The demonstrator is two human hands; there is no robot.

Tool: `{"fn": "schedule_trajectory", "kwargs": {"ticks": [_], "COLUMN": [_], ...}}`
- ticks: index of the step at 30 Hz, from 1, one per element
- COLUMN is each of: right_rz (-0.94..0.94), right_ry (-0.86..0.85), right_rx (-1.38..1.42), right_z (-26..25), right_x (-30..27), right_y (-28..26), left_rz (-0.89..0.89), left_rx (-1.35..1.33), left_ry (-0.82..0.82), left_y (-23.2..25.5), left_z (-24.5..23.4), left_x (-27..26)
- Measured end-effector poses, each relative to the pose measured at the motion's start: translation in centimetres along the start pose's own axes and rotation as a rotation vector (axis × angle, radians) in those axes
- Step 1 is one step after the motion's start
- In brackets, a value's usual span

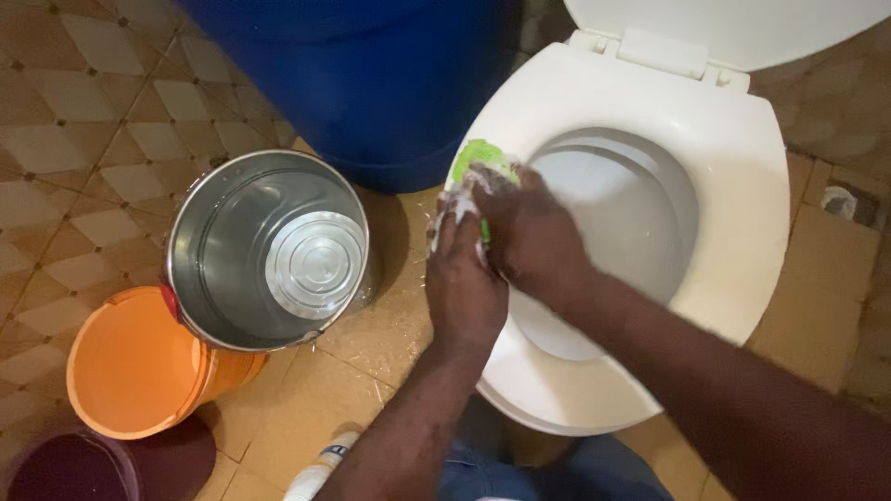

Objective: The person cleans a toilet by applying liquid from a bottle onto a cloth and wiping the rim and lid.

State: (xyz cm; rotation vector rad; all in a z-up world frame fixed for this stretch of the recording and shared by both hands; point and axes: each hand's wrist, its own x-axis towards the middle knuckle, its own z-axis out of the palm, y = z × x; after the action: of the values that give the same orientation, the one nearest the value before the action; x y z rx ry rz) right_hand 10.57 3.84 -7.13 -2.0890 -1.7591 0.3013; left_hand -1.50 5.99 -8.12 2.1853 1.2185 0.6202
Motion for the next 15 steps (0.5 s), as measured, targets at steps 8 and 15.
{"fn": "schedule_trajectory", "kwargs": {"ticks": [8,15], "right_rz": [0.054,-0.189], "right_ry": [0.081,0.035], "right_rx": [-0.109,0.012], "right_z": [-0.2,1.0], "right_x": [3.6,3.2], "right_y": [4.1,3.7], "left_rz": [0.044,0.046], "left_rx": [0.071,0.114], "left_ry": [-0.053,-0.071], "left_y": [-0.1,0.2], "left_z": [0.4,0.7], "left_x": [0.7,0.9]}}
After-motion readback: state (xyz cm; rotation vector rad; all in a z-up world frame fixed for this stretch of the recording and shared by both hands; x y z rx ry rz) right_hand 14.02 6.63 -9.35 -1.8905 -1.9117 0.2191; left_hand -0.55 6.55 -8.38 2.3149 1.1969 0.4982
